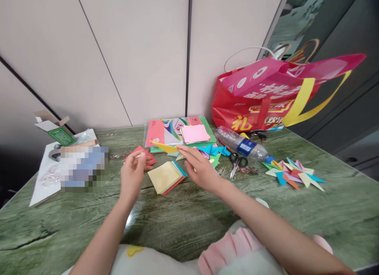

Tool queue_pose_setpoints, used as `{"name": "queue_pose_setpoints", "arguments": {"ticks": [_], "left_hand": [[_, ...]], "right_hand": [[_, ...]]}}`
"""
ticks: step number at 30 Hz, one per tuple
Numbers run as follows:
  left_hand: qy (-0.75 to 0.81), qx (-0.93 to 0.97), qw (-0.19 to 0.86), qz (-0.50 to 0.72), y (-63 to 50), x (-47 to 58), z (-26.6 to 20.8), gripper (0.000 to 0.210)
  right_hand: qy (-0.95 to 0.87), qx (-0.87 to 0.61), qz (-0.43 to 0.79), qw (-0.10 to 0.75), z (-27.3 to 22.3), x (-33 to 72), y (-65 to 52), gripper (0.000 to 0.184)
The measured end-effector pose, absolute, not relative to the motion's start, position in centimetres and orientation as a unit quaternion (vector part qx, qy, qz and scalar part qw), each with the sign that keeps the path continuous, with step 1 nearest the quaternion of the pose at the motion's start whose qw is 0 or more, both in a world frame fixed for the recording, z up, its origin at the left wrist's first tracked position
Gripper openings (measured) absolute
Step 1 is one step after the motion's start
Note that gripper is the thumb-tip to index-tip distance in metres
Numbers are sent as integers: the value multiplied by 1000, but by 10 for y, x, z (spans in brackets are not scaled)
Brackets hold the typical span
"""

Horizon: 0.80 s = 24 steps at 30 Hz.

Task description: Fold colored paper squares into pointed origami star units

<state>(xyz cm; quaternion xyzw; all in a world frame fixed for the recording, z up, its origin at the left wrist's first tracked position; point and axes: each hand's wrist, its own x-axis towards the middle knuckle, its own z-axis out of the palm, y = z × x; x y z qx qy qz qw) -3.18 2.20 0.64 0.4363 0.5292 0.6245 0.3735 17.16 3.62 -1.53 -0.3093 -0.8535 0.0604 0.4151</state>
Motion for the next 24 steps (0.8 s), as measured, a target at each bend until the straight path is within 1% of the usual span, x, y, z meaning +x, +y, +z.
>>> {"name": "queue_pose_setpoints", "arguments": {"ticks": [2, 3, 4, 6, 8, 9, 13, 16, 19, 22, 24], "left_hand": [[466, 364, 539, 600, 22, -29, 8, 42], [440, 337, 593, 584, 22, -28, 10, 46], [423, 318, 625, 574, 22, -27, 11, 49], [434, 287, 635, 571, 21, -27, 14, 43], [465, 269, 621, 570, 20, -28, 14, 29], [475, 266, 618, 567, 19, -29, 14, 26], [460, 287, 646, 537, 17, -29, 11, 43], [444, 307, 666, 514, 14, -27, 11, 50], [433, 319, 685, 492, 12, -25, 12, 54], [417, 321, 704, 477, 11, -24, 11, 54], [409, 327, 709, 472, 10, -24, 11, 52]], "right_hand": [[-876, -284, 35, 387, -10, 171, 32, 53], [-892, -265, 29, 366, -8, 170, 30, 52], [-906, -243, 25, 344, -7, 169, 28, 50], [-929, -204, 27, 308, -6, 167, 24, 44], [-940, -175, 33, 292, -7, 165, 22, 38], [-942, -166, 37, 289, -8, 164, 22, 36], [-934, -141, 44, 325, -13, 162, 23, 24], [-920, -131, 49, 366, -15, 160, 23, 14], [-911, -157, 56, 378, -12, 160, 22, 7], [-896, -197, 50, 395, -9, 159, 20, 5], [-886, -213, 51, 408, -9, 159, 20, 9]]}}
